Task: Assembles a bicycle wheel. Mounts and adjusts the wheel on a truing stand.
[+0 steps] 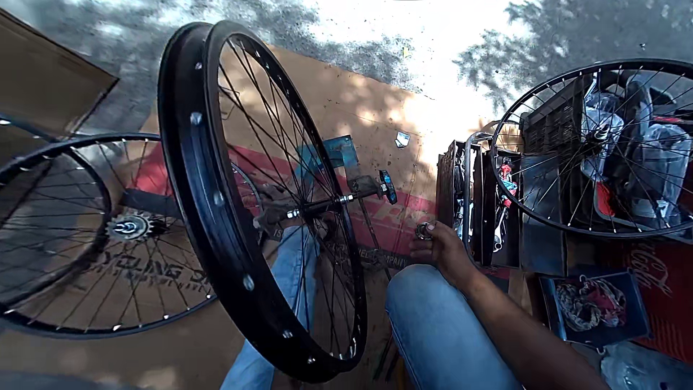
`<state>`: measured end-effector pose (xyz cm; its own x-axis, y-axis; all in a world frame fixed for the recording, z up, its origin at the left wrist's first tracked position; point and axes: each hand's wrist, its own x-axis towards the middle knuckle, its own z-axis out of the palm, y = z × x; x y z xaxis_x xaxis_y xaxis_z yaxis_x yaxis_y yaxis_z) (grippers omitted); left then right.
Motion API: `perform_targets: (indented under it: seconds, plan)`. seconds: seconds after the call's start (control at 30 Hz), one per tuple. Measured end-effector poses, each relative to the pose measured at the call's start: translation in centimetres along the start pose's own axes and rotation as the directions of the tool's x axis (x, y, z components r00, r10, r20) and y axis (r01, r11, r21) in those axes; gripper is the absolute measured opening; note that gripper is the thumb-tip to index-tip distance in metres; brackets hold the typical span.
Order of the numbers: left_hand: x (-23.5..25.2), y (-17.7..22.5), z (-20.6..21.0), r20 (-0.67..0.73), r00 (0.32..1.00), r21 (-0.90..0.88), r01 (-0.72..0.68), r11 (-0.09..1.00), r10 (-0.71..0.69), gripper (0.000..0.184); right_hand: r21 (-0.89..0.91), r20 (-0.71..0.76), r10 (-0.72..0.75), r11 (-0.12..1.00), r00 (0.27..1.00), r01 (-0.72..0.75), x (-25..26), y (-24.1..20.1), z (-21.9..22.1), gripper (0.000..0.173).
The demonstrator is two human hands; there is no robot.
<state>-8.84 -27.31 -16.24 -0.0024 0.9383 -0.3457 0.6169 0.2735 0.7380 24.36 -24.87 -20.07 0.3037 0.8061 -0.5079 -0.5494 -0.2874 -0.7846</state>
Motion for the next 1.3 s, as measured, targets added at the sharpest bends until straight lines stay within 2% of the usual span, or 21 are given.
perform_targets:
  seconds: [0.03, 0.07, 0.1, 0.13, 0.17, 0.3, 0.4, 0.47, 0.57, 0.63, 0.7, 0.73, 0.83, 0.93, 1.0, 1.07, 1.13, 1.2, 1.23, 1.3]
  plan:
    - [1.7, -0.9, 1.0, -0.06, 0.998, -0.067, 0.014, 0.998, -0.018, 0.042, -0.072, 0.026, -0.011, 0.997, 1.0, 0.013, 1.3, 0.7, -0.5, 0.019]
    - [3.3, -1.1, 2.0, -0.091, 0.988, -0.137, 0.113, 0.984, -0.126, 0.043, -0.181, 0.054, -0.035, 0.983, 0.998, 0.044, 2.7, 1.5, -1.0, 0.01]
    - [4.8, -0.2, 2.9, -0.048, 0.944, -0.203, 0.311, 0.929, -0.326, 0.044, -0.309, 0.091, -0.05, 0.948, 0.995, 0.076, 4.1, 2.6, -1.4, 0.012]
    - [6.3, 1.2, 3.1, 0.11, 0.851, -0.231, 0.525, 0.819, -0.514, 0.047, -0.417, 0.128, -0.045, 0.904, 0.991, 0.095, 5.3, 3.9, -1.8, 0.021]
    - [7.6, 0.6, 4.3, 0.146, 0.801, -0.242, 0.598, 0.764, -0.58, 0.049, -0.495, 0.174, -0.017, 0.863, 0.985, 0.103, 6.4, 5.2, -2.3, 0.028]
    - [9.5, -0.8, 8.6, 0.216, 0.697, -0.223, 0.717, 0.66, -0.684, 0.059, -0.713, 0.254, 0.125, 0.694, 0.959, 0.098, 8.9, 10.8, -2.8, 0.06]
    - [10.5, -2.1, 10.2, 0.262, 0.649, -0.276, 0.759, 0.589, -0.714, 0.061, -0.801, 0.248, 0.217, 0.595, 0.944, 0.073, 9.4, 13.7, -2.5, 0.063]
    - [11.4, -2.3, 10.7, 0.323, 0.663, -0.312, 0.748, 0.585, -0.675, 0.057, -0.832, 0.244, 0.28, 0.552, 0.928, 0.053, 9.3, 14.4, -2.3, 0.063]
    - [12.6, -4.9, 11.6, 0.388, 0.706, -0.383, 0.708, 0.593, -0.592, 0.056, -0.834, 0.274, 0.286, 0.546, 0.918, 0.079, 9.0, 14.4, -2.0, 0.06]
    - [12.3, -2.3, 11.7, 0.365, 0.686, -0.366, 0.728, 0.58, -0.63, 0.055, -0.824, 0.291, 0.262, 0.557, 0.92, 0.102, 9.0, 14.6, -1.8, 0.058]
    - [11.5, 3.3, 11.5, 0.361, 0.635, -0.351, 0.771, 0.531, -0.683, 0.054, -0.826, 0.288, 0.244, 0.553, 0.926, 0.111, 9.1, 14.8, -1.5, 0.056]
    - [11.2, 4.9, 11.8, 0.328, 0.631, -0.371, 0.77, 0.519, -0.703, 0.052, -0.828, 0.282, 0.231, 0.549, 0.931, 0.115, 9.2, 15.0, -1.4, 0.056]
    - [11.0, 5.7, 12.1, 0.352, 0.661, -0.483, 0.735, 0.476, -0.663, 0.049, -0.833, 0.241, 0.237, 0.548, 0.941, 0.076, 9.2, 15.1, -1.1, 0.053]
    - [11.0, 5.4, 12.6, 0.298, 0.685, -0.487, 0.708, 0.511, -0.665, 0.048, -0.833, 0.224, 0.252, 0.552, 0.942, 0.05, 9.3, 15.1, -1.0, 0.049]
    - [11.0, 5.1, 12.3, 0.341, 0.695, -0.402, 0.716, 0.57, -0.633, 0.052, -0.837, 0.228, 0.258, 0.545, 0.939, 0.054, 9.4, 15.4, -1.2, 0.05]
    - [10.8, 4.5, 12.4, 0.392, 0.746, -0.393, 0.665, 0.635, -0.538, 0.05, -0.836, 0.227, 0.259, 0.546, 0.939, 0.052, 9.5, 15.9, -1.3, 0.05]
    - [10.3, 4.0, 12.8, 0.417, 0.824, -0.501, 0.561, 0.659, -0.384, 0.044, -0.832, 0.227, 0.261, 0.553, 0.938, 0.048, 9.6, 16.4, -1.4, 0.051]
    - [10.5, 7.3, 12.6, 0.408, 0.74, -0.426, 0.672, 0.605, -0.534, 0.037, -0.84, 0.23, 0.28, 0.541, 0.932, 0.045, 9.6, 16.1, -1.2, 0.05]
    - [10.8, 6.9, 12.9, 0.371, 0.734, -0.403, 0.679, 0.613, -0.569, 0.037, -0.846, 0.238, 0.275, 0.53, 0.932, 0.06, 9.6, 15.9, -1.2, 0.05]
    - [10.8, 5.0, 12.8, 0.322, 0.79, -0.359, 0.612, 0.705, -0.521, 0.04, -0.85, 0.255, 0.253, 0.518, 0.933, 0.092, 9.7, 16.0, -1.2, 0.05]
